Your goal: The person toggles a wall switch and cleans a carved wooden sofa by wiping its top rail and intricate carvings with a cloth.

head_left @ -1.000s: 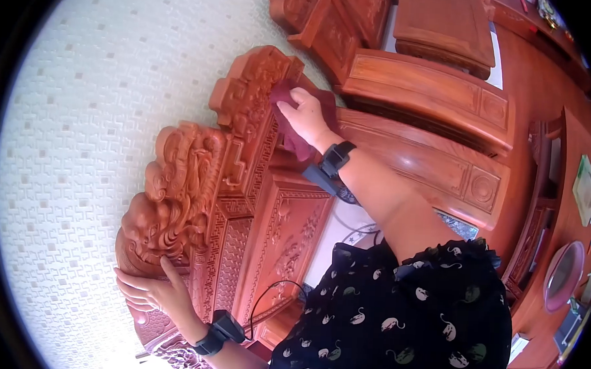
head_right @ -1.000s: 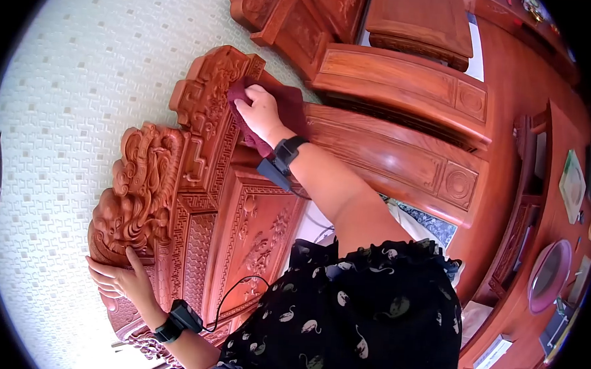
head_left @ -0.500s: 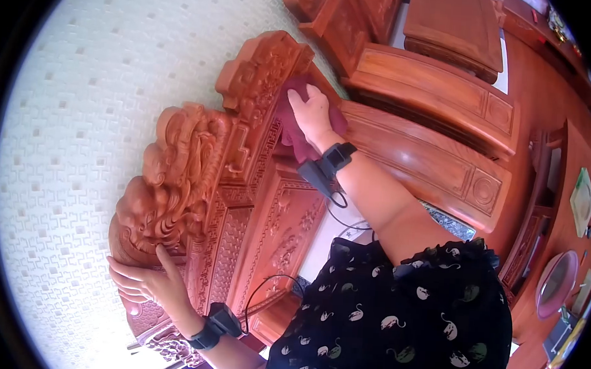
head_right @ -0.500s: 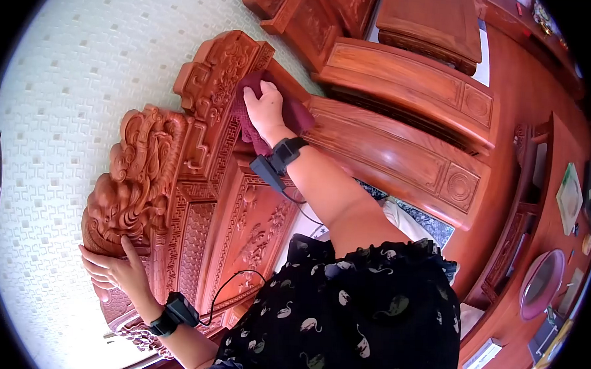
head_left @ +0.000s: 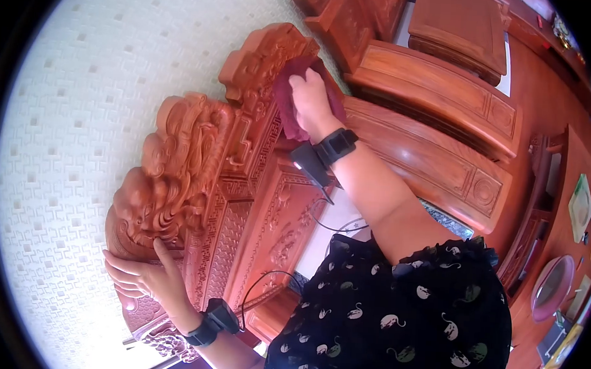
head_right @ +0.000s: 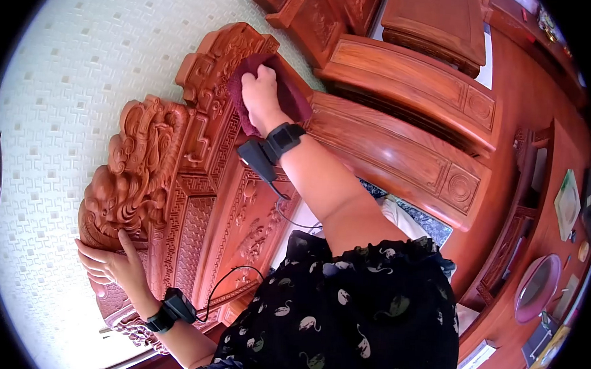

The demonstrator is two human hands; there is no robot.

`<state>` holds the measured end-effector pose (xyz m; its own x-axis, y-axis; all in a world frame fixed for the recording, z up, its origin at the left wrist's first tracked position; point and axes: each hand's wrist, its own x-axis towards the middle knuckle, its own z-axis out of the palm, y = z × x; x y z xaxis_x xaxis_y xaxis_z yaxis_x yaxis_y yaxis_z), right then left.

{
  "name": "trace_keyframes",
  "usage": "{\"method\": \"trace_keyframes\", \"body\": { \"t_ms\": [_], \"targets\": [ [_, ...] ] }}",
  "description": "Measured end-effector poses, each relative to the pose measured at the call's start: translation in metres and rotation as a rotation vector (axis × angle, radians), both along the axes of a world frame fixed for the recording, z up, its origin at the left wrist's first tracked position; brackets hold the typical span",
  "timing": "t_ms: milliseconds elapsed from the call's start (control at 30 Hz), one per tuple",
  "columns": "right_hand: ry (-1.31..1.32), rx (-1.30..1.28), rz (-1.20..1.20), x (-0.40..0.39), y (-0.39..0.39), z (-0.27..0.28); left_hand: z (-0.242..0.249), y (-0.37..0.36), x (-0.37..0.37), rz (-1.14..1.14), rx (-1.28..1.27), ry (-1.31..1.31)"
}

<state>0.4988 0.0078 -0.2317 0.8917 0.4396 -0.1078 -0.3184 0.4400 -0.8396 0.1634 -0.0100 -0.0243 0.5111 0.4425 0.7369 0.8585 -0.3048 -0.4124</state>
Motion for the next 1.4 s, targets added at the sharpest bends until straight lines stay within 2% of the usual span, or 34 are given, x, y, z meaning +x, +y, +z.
{"method": "trace_keyframes", "body": {
  "t_ms": [67,100,200,267,333,400,500,600,667,733,833,900,933,1000,1033,1133,1200,1233,1267,1333,1367,1400],
  "targets": [
    [-0.174,-0.189,-0.208,-0.027,-0.006,0.014,0.0,0.002,0.0,0.003,0.029,0.019],
    [-0.208,-0.16,-0.086,-0.036,-0.019,0.016,0.0,0.002,0.001,0.005,0.029,0.01],
    [-0.441,-0.052,-0.075,-0.073,-0.04,0.013,0.0,0.0,0.001,0.009,0.031,0.02],
    [-0.464,-0.057,-0.011,-0.066,-0.043,0.009,0.0,0.001,0.001,-0.019,0.026,0.021],
    [-0.314,-0.05,-0.07,-0.057,-0.042,0.019,0.001,0.001,0.001,-0.022,0.023,0.021],
    [-0.315,-0.031,-0.09,-0.062,-0.041,0.025,0.0,-0.001,0.0,-0.02,0.017,0.014],
    [-0.493,-0.094,-0.114,-0.088,-0.038,0.016,0.0,-0.001,0.004,-0.004,0.014,-0.006],
    [-0.567,0.005,0.085,-0.091,-0.049,0.013,0.0,-0.001,0.002,-0.027,0.036,0.003],
    [-0.607,-0.082,0.066,-0.081,-0.051,0.013,0.001,-0.001,0.002,-0.025,0.029,-0.001],
    [-0.663,-0.069,-0.085,-0.073,-0.048,0.017,0.0,-0.001,0.002,-0.028,0.028,-0.007],
    [-0.727,-0.06,-0.046,-0.067,-0.05,0.02,0.001,-0.004,0.004,-0.027,0.023,-0.009],
    [-0.905,-0.135,-0.037,-0.062,-0.053,0.021,0.002,-0.003,0.005,-0.024,0.019,-0.01],
    [-0.908,-0.135,-0.032,-0.061,-0.055,0.025,0.002,-0.003,0.005,-0.04,0.02,-0.011],
    [-1.064,-0.373,-0.015,-0.062,-0.06,0.03,0.002,-0.002,0.005,-0.052,0.015,-0.01],
    [-1.066,-0.375,-0.009,-0.066,-0.059,0.029,0.002,-0.003,0.005,-0.037,0.017,-0.006],
    [-0.949,-0.376,-0.05,-0.073,-0.05,0.024,0.002,-0.003,0.005,-0.028,0.018,-0.014],
    [-0.544,-0.175,0.124,-0.071,-0.042,0.02,0.002,-0.004,0.006,-0.033,0.018,-0.033],
    [-0.174,0.026,0.267,-0.073,-0.048,0.031,0.002,-0.004,0.006,-0.034,0.02,-0.035],
    [-0.183,0.027,0.268,-0.07,-0.053,0.037,0.002,-0.005,0.006,-0.036,0.024,-0.035],
    [0.544,0.444,0.553,-0.057,-0.064,0.043,0.001,-0.004,0.006,-0.022,0.035,-0.049],
    [0.698,0.462,0.731,-0.05,-0.07,0.041,0.001,-0.004,0.005,-0.027,0.037,-0.043],
    [0.691,0.465,0.733,-0.051,-0.071,0.04,0.002,-0.003,0.004,-0.033,0.042,-0.039]
  ]
}}
